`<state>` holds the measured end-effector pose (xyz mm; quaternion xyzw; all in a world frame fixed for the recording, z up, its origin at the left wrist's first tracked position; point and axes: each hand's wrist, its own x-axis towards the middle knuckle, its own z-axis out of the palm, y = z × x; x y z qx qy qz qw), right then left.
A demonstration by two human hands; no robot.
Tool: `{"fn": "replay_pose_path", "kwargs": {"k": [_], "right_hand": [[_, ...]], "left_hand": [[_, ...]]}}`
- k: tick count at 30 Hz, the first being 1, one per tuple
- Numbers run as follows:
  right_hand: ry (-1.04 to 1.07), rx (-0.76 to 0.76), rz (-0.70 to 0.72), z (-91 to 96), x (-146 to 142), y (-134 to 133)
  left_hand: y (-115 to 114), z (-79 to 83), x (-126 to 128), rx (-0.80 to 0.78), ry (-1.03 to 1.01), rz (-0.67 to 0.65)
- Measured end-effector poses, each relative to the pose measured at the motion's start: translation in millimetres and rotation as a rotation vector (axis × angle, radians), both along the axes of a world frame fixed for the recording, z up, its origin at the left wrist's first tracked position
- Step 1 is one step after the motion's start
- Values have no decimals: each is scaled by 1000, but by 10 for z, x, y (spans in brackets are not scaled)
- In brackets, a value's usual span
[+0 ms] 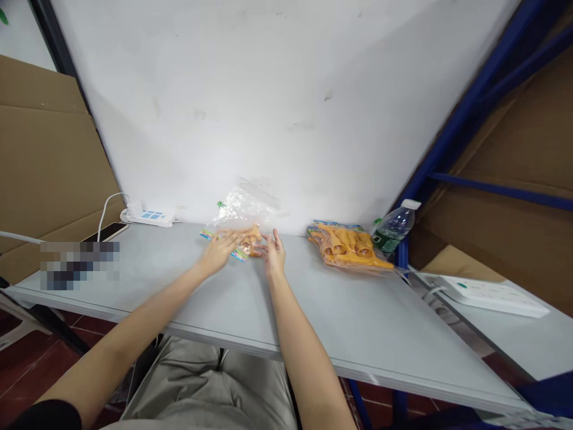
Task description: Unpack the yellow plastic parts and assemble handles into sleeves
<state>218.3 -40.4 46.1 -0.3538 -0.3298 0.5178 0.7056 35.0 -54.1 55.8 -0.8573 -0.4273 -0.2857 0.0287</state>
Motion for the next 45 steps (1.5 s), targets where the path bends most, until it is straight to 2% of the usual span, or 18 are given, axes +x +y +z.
{"fn": "replay_pose_path", "kwargs": {"k": [4,7,10,13,16,23,27,36,42,45], "right_hand": [[-132,-12,39,-53,-51,9],[-378,38,15,-159,-93,22],[-712,207,-8,-281,-144,24],[-960,348,37,-376,-179,17],[-1079,352,115,-427,-182,13],[-1147,307,223,-436,-185,-5],[-1174,313,251,-414,-200,-23],[-1297,330,250,-401,-208,-31],[-1371,278,206,-449,-192,6],[-1376,233,194,-456,-186,21]], "left_hand": [[323,172,-680,36,-97,218],[476,245,-1323,2,10,426],[515,226,-1862,-101,208,586],[509,158,-2203,-233,315,744],[536,88,-2390,-367,320,851],[739,-33,-2609,-624,180,910],[776,-81,-2630,-672,138,926],[740,-158,-2472,-510,181,954],[682,-140,-2320,-388,171,978],[667,-96,-2149,-268,184,899]]}}
